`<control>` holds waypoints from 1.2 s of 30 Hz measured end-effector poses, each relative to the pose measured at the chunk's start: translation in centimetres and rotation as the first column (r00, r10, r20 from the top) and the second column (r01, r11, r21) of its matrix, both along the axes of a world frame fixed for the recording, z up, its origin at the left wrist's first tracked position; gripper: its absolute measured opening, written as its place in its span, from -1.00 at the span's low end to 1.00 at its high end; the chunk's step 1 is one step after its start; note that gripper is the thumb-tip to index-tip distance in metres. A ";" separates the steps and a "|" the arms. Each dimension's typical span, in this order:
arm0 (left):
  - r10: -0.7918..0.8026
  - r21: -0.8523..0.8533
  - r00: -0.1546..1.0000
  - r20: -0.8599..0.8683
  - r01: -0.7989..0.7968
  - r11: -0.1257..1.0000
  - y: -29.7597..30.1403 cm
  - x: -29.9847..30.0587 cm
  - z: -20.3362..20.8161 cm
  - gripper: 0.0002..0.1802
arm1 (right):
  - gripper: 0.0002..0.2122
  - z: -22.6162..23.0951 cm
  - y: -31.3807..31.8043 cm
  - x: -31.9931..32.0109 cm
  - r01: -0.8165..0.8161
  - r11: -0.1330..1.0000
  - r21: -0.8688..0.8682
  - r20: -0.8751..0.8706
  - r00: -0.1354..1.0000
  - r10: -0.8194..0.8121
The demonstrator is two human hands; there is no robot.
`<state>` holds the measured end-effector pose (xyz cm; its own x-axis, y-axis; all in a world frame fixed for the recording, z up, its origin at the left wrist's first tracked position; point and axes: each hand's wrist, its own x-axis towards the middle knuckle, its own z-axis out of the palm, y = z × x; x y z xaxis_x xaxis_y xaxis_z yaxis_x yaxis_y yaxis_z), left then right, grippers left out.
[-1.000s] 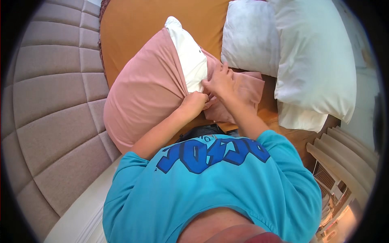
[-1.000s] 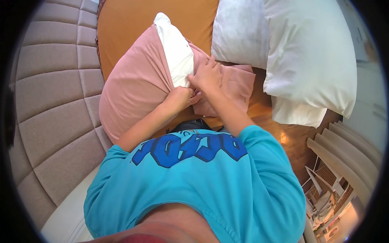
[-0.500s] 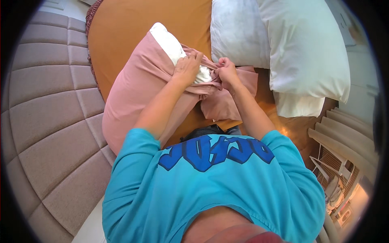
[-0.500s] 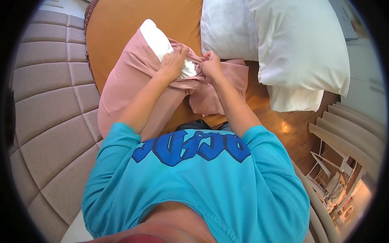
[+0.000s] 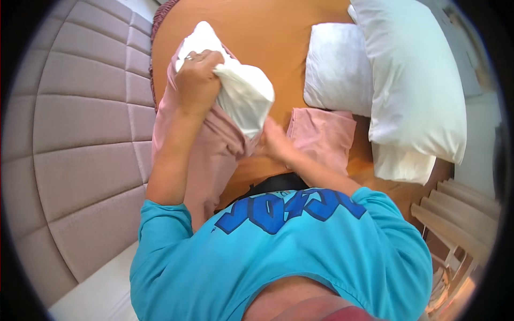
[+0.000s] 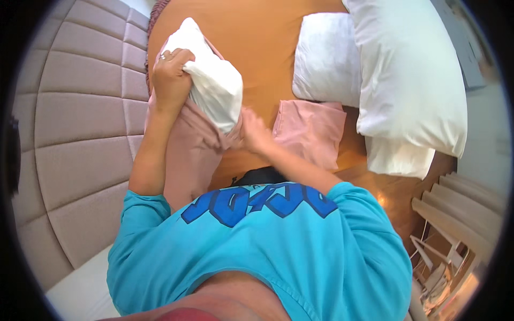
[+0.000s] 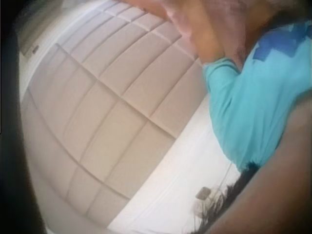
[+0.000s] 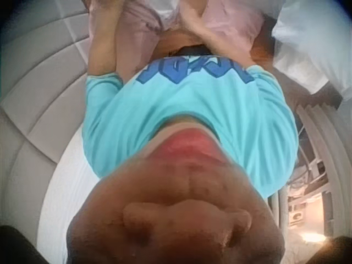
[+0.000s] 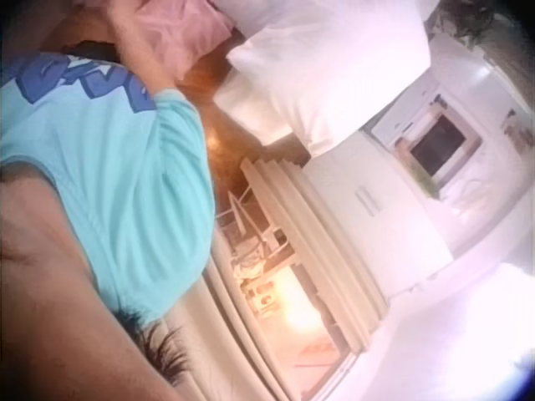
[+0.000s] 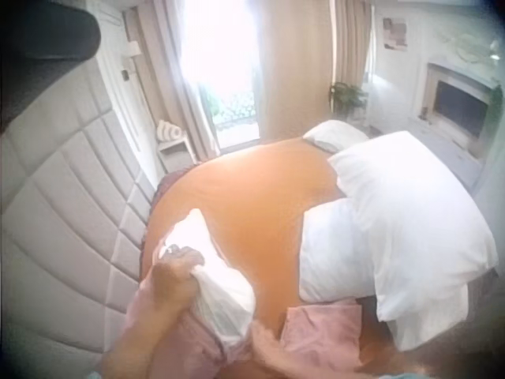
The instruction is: The person removes pillowcases from pillows by hand, folds the pillowcases one at a time, and stacks the folded pillowcases on the bed.
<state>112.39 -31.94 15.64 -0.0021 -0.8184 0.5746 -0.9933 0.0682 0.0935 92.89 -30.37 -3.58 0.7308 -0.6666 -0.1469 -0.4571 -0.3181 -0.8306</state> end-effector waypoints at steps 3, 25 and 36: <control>-0.130 -0.128 0.991 -0.026 0.126 0.984 0.9 -3.6 4.4 -0.81 | -0.30 -1.8 1.2 1.4 0.010 1.000 0.012 0.114 0.993 -0.011; 0.062 0.004 0.694 -0.718 -0.086 0.996 2.0 -4.2 -5.3 -0.47 | -0.40 3.8 -11.3 3.8 0.299 0.943 0.149 0.419 0.844 -0.334; 0.493 0.121 0.763 -0.418 -0.491 0.863 0.4 5.6 5.7 -0.82 | -0.68 20.3 -5.2 4.3 0.172 0.984 -0.054 0.676 0.731 -0.091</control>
<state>118.04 -31.54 21.31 0.6414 -0.6426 0.4192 -0.7524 -0.4200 0.5074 97.24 -35.56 16.70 0.5163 -0.7451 0.4222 0.1594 -0.4008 -0.9022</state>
